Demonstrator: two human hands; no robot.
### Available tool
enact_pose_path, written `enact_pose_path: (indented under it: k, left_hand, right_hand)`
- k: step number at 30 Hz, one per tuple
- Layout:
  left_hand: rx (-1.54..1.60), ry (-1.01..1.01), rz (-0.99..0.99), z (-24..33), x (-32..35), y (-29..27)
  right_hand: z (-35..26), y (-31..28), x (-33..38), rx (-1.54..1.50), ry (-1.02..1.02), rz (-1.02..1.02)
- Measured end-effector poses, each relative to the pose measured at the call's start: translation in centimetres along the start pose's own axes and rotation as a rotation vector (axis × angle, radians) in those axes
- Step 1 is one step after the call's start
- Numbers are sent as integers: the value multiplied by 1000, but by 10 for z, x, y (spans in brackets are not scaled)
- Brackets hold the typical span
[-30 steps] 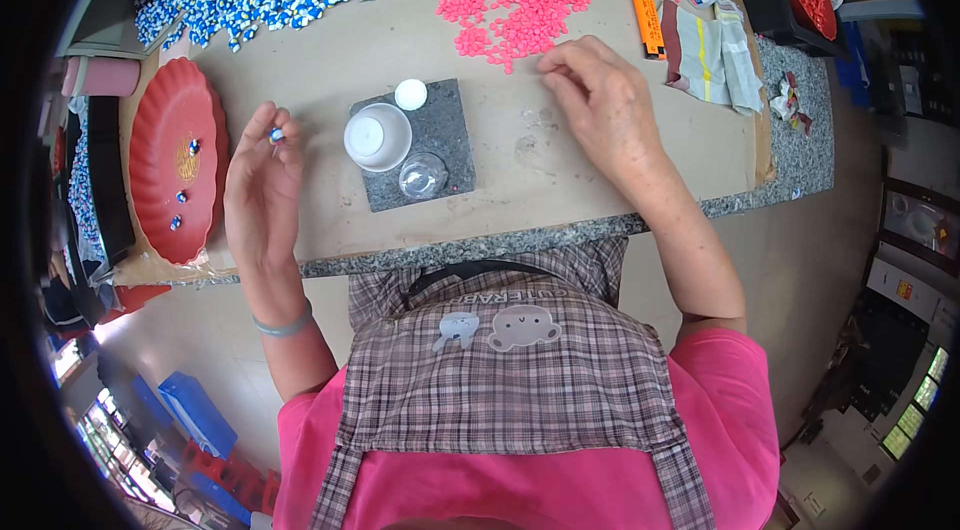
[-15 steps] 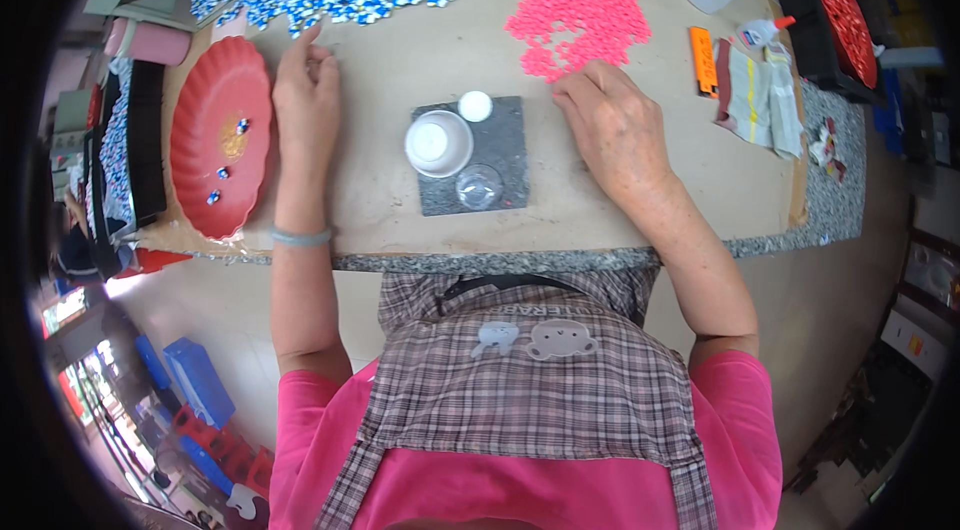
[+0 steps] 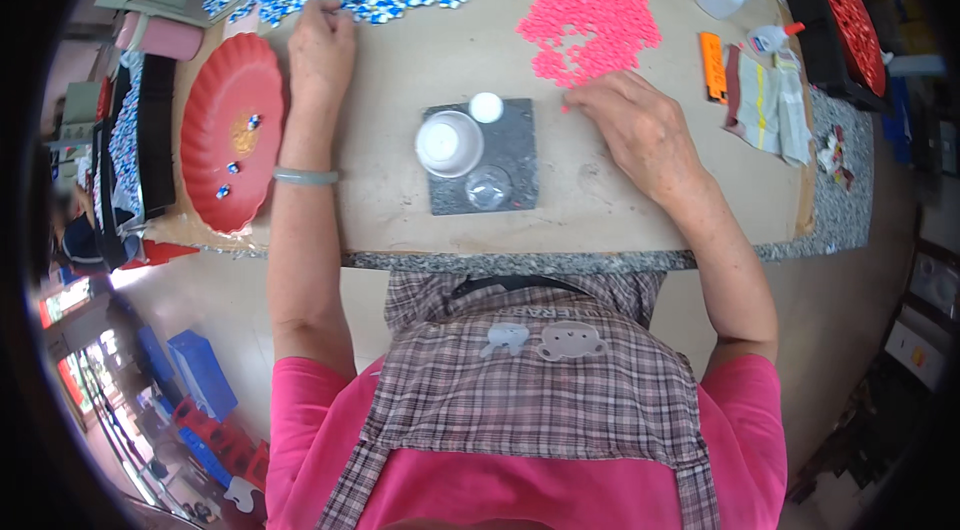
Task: The person glues small pink decorative beads onto blue and white patterned toy parts at a workbench using a glue bottle.
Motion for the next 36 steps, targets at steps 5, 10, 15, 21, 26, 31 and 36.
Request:
enact_pose_path:
  k: [5, 10, 15, 21, 26, 31, 36]
  left_hand:
    - [-47, 77, 11, -6, -7, 6]
    - [-22, 114, 2, 0, -10, 5]
    - [16, 66, -35, 6, 0, -4]
    - [16, 108, -90, 8, 23, -18]
    - [-42, 188, -148, 6, 38, -23]
    - [11, 179, -101, 15, 48, -35]
    - [269, -86, -202, 38, 71, -59]
  right_hand:
    - [1, 1, 0, -45, 49, 23]
    - [-3, 6, -2, -58, 57, -5]
    - [1, 6, -3, 33, -43, -85]
    - [-5, -5, -12, 10, 77, -222]
    - [-6, -7, -12, -28, 176, -321]
    - [-11, -3, -7, 5, 178, -264]
    - [-14, -5, -4, 55, 137, -292]
Point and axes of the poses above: each hand's wrist, its own x-axis away from the middle knuckle, its own y-axis out of the palm, z = x × y, the point moved 1 cm from there along -x, towards the middle knuckle, and after that the axes turned 8 degrees about -x, right-handed, at the moved point
